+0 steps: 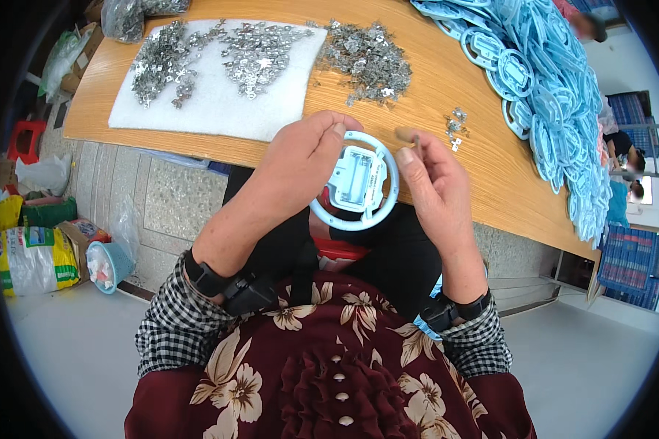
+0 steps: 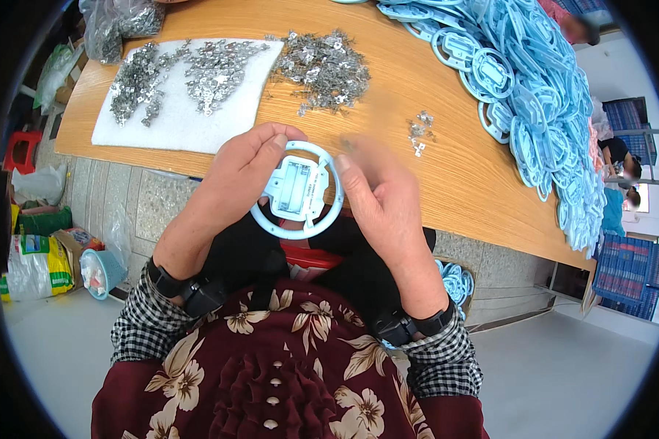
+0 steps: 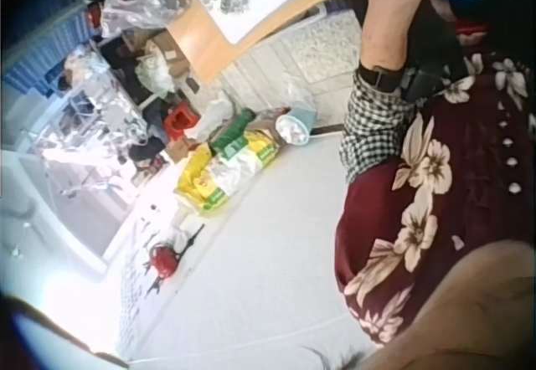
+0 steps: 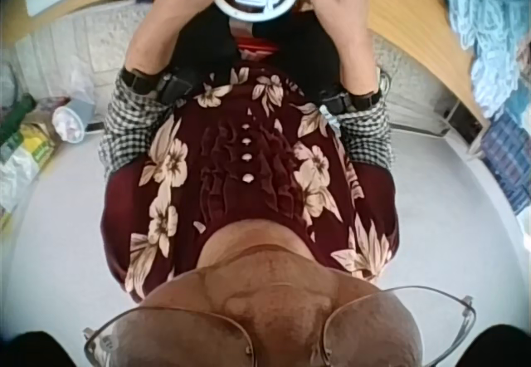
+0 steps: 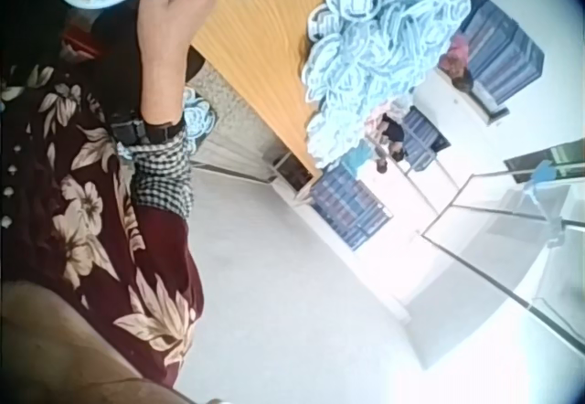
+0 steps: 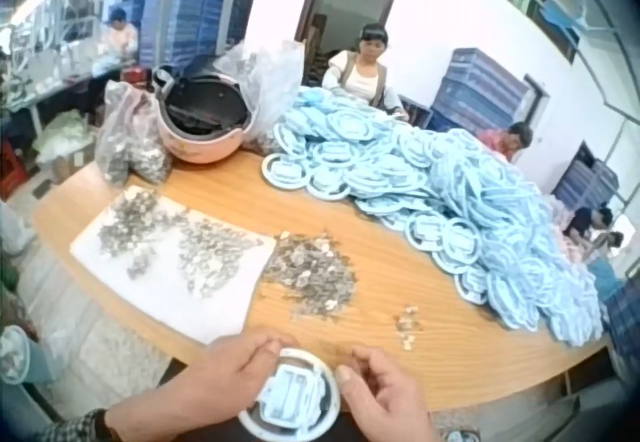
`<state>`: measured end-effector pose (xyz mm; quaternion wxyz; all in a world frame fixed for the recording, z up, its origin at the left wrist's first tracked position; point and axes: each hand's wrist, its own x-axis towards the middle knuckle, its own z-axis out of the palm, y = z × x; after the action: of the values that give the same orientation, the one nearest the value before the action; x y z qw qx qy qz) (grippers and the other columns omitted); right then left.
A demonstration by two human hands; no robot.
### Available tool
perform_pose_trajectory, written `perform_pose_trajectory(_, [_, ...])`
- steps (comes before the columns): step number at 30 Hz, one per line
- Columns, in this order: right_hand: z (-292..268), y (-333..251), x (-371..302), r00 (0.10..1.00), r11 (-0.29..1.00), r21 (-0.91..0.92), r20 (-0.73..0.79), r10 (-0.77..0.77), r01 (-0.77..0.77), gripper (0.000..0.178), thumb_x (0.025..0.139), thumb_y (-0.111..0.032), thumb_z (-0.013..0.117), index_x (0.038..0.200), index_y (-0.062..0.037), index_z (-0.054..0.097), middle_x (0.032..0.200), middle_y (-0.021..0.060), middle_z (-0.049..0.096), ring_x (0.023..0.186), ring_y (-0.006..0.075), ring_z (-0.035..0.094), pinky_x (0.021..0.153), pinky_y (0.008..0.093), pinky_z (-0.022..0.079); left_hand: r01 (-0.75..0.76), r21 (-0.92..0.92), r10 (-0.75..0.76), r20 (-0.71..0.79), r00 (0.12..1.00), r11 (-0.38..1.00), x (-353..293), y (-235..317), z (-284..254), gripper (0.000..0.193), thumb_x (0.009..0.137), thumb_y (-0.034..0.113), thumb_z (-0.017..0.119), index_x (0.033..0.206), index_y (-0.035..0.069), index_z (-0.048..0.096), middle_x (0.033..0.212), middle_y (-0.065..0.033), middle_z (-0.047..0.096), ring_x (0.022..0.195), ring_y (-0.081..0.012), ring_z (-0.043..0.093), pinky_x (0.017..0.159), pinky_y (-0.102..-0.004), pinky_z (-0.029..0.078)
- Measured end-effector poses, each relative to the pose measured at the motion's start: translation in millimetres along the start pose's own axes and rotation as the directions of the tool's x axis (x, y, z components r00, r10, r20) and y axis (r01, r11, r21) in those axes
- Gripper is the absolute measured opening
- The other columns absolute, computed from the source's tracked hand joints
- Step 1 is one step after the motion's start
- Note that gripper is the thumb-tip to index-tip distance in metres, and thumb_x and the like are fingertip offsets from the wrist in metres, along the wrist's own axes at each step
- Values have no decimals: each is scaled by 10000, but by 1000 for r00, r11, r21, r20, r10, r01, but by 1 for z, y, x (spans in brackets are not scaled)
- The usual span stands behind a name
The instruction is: Assembling silver fasteners onto light blue circular plastic frames using a needle tool.
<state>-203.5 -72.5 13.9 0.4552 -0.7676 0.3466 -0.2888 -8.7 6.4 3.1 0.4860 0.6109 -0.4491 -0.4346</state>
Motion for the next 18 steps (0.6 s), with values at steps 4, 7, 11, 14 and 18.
perform_pose_trajectory(4, [-5, -15, -3, 874, 793, 378, 294, 386, -477, 290, 1018, -314, 583, 1063, -36, 651, 736, -39, 561, 565, 16, 420, 495, 174, 302, 27, -122, -15, 97, 995, 992, -11, 1, 1, 294, 1068, 208, 452, 1198, 6, 620, 947, -5, 658, 850, -46, 596, 742, -227, 513])
perform_pose_trajectory(7, [-13, -11, -3, 852, 721, 459, 334, 402, -520, 257, 990, -269, 650, 1097, -37, 625, 733, -41, 616, 516, -12, 458, 445, 150, 293, -22, -135, 45, 175, 984, 991, -15, 5, -2, 289, 1038, 172, 505, 1242, -10, 599, 1035, -37, 654, 911, -75, 601, 786, -242, 511])
perform_pose_trajectory(11, [-13, -14, -7, 862, 768, 404, 334, 382, -497, 250, 1017, -274, 586, 1041, -29, 628, 728, -36, 559, 556, 16, 424, 471, 177, 288, -221, 116, 195, 205, 959, 968, -21, 16, -2, 337, 962, 122, 566, 1259, -38, 578, 1075, -112, 661, 927, -159, 635, 818, -284, 513])
perform_pose_trajectory(14, [-13, -15, -9, 867, 777, 395, 315, 386, -490, 228, 1012, -243, 579, 1041, -23, 631, 726, -33, 564, 555, 19, 428, 472, 183, 292, -364, 266, 302, 246, 921, 893, -20, 13, -1, 375, 924, 102, 564, 1265, -53, 559, 1074, -157, 661, 938, -213, 652, 822, -309, 516])
perform_pose_trajectory(18, [-16, -16, -13, 879, 706, 525, 319, 355, -476, 229, 998, -193, 557, 1092, -1, 640, 729, -32, 566, 564, 34, 436, 481, 204, 308, -401, 236, 355, 215, 910, 885, -18, 3, 3, 363, 960, 133, 494, 1273, -43, 545, 1021, -143, 662, 895, -203, 660, 791, -309, 524])
